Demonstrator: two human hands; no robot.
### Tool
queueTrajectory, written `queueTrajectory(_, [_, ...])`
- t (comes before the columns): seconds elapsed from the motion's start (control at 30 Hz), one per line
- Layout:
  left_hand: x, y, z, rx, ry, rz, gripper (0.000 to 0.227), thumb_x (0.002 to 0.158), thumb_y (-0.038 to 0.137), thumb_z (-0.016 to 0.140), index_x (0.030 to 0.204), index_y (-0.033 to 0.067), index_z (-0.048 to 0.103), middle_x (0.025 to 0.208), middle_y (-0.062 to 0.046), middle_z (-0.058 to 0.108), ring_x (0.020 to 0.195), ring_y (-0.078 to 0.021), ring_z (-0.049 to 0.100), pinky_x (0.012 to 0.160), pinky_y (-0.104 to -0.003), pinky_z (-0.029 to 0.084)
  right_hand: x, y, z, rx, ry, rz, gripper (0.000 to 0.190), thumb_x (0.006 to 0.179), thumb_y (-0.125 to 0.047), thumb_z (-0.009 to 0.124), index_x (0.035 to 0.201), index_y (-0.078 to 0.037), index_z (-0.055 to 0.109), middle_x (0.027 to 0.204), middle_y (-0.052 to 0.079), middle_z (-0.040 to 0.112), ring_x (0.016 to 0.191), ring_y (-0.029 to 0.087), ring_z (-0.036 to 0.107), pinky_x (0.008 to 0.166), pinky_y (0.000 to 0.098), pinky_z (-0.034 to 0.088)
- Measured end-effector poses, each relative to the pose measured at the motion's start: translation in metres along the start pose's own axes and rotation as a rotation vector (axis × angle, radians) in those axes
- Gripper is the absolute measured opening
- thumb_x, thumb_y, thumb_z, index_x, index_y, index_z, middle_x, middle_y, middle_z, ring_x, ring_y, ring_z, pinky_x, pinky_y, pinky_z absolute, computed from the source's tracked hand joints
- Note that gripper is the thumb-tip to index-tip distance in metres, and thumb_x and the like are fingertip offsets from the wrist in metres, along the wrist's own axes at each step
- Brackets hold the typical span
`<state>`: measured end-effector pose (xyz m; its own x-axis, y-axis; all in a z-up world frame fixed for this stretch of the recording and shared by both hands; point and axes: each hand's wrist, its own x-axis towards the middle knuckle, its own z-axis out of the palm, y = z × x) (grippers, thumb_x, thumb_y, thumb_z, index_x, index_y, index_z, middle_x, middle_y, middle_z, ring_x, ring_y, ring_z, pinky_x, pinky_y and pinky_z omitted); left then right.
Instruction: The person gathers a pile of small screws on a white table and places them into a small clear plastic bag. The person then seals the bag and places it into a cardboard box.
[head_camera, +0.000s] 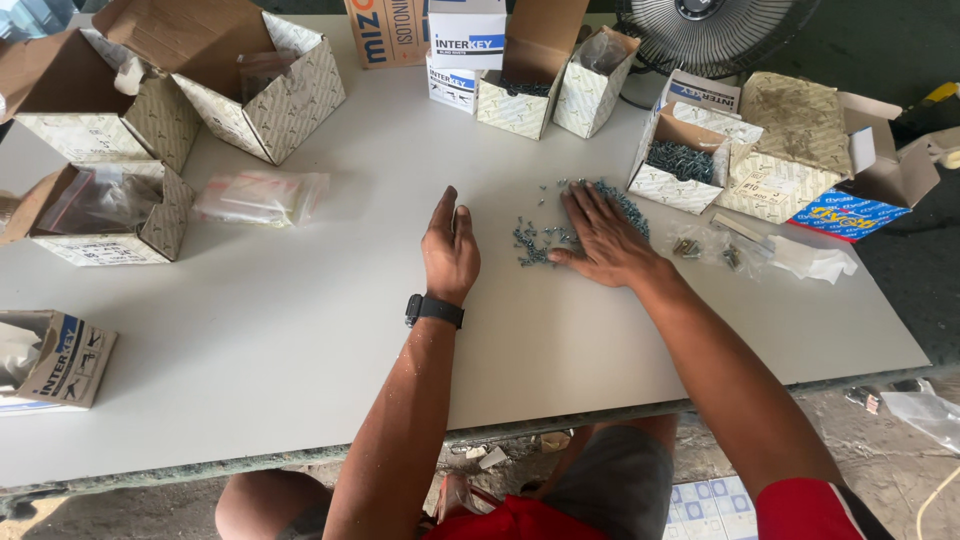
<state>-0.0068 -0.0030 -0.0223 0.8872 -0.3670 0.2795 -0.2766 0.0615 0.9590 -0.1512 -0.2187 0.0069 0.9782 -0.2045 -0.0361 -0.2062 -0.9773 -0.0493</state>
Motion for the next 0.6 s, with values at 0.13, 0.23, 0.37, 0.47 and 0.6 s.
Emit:
queueTrajectory(0.13, [0.003,0.002,-0.005,-0.089,0.029,-0.055,0.048,0.109,0.027,0.043,0.149,0.0,0.048,0.147,-0.026,0.054,0.141,-0.0421,0.045,0.118,-0.053,0.04,-0.002,0.001,-0.001,0.02,0.014,0.025,0.111,0.092,-0.087,0.031,0.164,-0.003,0.023,0.17,0.026,0.02,0.158,0.044,0.016,0.127,0.0607,0.015])
queueTrajectory(0.23, [0.007,0.006,-0.009,-0.205,0.061,-0.088,0.05,0.11,0.028,0.041,0.148,-0.0039,0.048,0.147,-0.031,0.052,0.141,-0.0461,0.043,0.118,-0.054,0.039,-0.006,-0.024,-0.009,0.002,0.045,0.016,0.111,0.092,-0.084,0.036,0.163,0.0,0.024,0.169,0.03,0.018,0.157,0.044,0.017,0.127,0.0577,0.017])
queueTrajectory(0.37, [0.015,0.006,-0.009,-0.184,0.031,-0.111,0.055,0.11,0.038,0.041,0.148,-0.0017,0.048,0.146,-0.03,0.053,0.141,-0.0455,0.044,0.118,-0.054,0.039,-0.004,-0.075,-0.013,0.049,0.055,-0.121,0.11,0.091,-0.082,0.044,0.162,0.0,0.024,0.169,0.03,0.017,0.155,0.047,0.019,0.125,0.0593,0.019])
queueTrajectory(0.47, [0.023,0.014,-0.016,-0.071,-0.06,-0.13,0.059,0.108,0.047,0.042,0.148,0.0031,0.051,0.145,-0.025,0.055,0.14,-0.0421,0.047,0.118,-0.054,0.039,0.009,-0.094,-0.002,0.035,0.024,-0.178,0.117,0.087,-0.088,0.042,0.162,0.0,0.024,0.169,0.029,0.017,0.156,0.047,0.018,0.126,0.0601,0.019])
queueTrajectory(0.6, [0.03,0.027,-0.026,0.047,-0.211,-0.075,0.064,0.107,0.054,0.041,0.145,0.0048,0.056,0.143,-0.024,0.057,0.139,-0.0416,0.048,0.12,-0.056,0.035,0.023,-0.106,0.003,0.104,0.011,-0.197,0.125,0.084,-0.092,0.041,0.162,0.004,0.022,0.167,0.031,0.02,0.156,0.048,0.017,0.127,0.0609,0.018])
